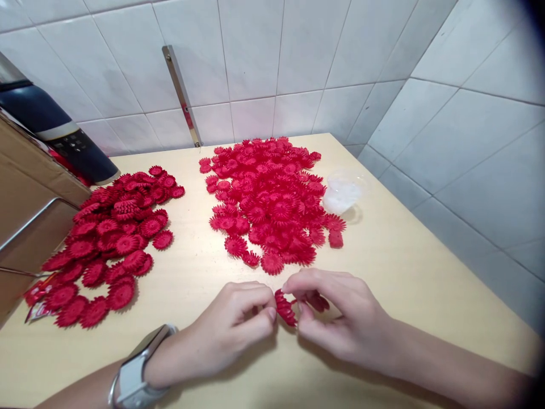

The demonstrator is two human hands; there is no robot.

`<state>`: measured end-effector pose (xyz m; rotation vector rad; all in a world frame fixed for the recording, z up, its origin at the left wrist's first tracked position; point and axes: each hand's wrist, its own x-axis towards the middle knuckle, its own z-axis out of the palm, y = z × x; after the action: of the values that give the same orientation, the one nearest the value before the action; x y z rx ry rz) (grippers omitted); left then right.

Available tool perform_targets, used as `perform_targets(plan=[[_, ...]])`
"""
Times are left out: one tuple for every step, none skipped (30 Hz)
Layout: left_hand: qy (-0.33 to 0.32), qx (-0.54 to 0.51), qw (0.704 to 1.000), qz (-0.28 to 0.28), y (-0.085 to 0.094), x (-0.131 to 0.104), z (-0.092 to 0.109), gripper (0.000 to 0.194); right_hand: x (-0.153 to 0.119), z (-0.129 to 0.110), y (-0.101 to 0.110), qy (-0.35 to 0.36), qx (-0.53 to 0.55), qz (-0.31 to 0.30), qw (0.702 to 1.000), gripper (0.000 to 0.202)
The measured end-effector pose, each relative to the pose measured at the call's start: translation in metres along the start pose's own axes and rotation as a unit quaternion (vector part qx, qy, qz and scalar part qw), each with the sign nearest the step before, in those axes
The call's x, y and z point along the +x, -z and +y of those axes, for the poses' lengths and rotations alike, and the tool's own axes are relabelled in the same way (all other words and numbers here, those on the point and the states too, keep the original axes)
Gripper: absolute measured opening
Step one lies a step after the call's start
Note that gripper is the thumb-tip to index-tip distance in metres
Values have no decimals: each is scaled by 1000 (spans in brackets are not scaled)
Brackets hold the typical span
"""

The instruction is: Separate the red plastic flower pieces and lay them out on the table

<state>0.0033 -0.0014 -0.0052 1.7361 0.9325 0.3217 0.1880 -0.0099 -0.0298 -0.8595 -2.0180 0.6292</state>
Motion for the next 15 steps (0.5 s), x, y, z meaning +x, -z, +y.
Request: perform_targets(plan=[[-1, 9, 1000, 2, 1, 0, 0, 24, 1, 2, 1, 6, -21, 12, 1000, 29], [-3, 19, 1000, 5, 2, 0, 0, 25, 2, 3, 2, 9, -40, 25, 999, 28], [-8, 30, 999, 9, 3, 0, 1, 25, 2, 5, 4, 10, -56, 36, 998, 27], [-15, 42, 999, 11, 4, 0, 1, 25, 3, 7, 5, 10, -70, 46, 996, 27], [-22, 52, 998, 10, 6, 0, 2, 25, 4, 9, 6, 10, -81, 53, 995, 27], [-27, 61, 998, 7, 7, 0, 2, 24, 5, 10, 7, 10, -90, 56, 994, 27], [-31, 69, 997, 5, 8, 1, 2, 24, 6, 12, 7, 10, -96, 58, 994, 27], [-35, 74, 997, 5, 8, 1, 2, 24, 7, 14, 7, 11, -101, 59, 993, 26], [-38, 80, 996, 7, 8, 1, 2, 24, 8, 15, 7, 11, -105, 61, 993, 25], [-41, 88, 995, 11, 7, 1, 2, 24, 8, 16, 7, 12, -107, 60, 992, 24], [-46, 103, 993, 19, 6, 1, 2, 24, 9, 18, 7, 12, -109, 60, 992, 23], [-57, 122, 991, 26, 5, 1, 2, 24, 10, 19, 6, 13, -110, 60, 992, 23], [-71, 146, 986, 31, 4, 1, 2, 24, 10, 20, 6, 14, -112, 60, 992, 23], [-89, 173, 980, 30, 3, 1, 2, 22, 11, 20, 6, 15, -115, 60, 991, 23], [-111, 200, 973, 27, 2, 1, 3, 21, 12, 21, 5, 17, -119, 61, 991, 23]])
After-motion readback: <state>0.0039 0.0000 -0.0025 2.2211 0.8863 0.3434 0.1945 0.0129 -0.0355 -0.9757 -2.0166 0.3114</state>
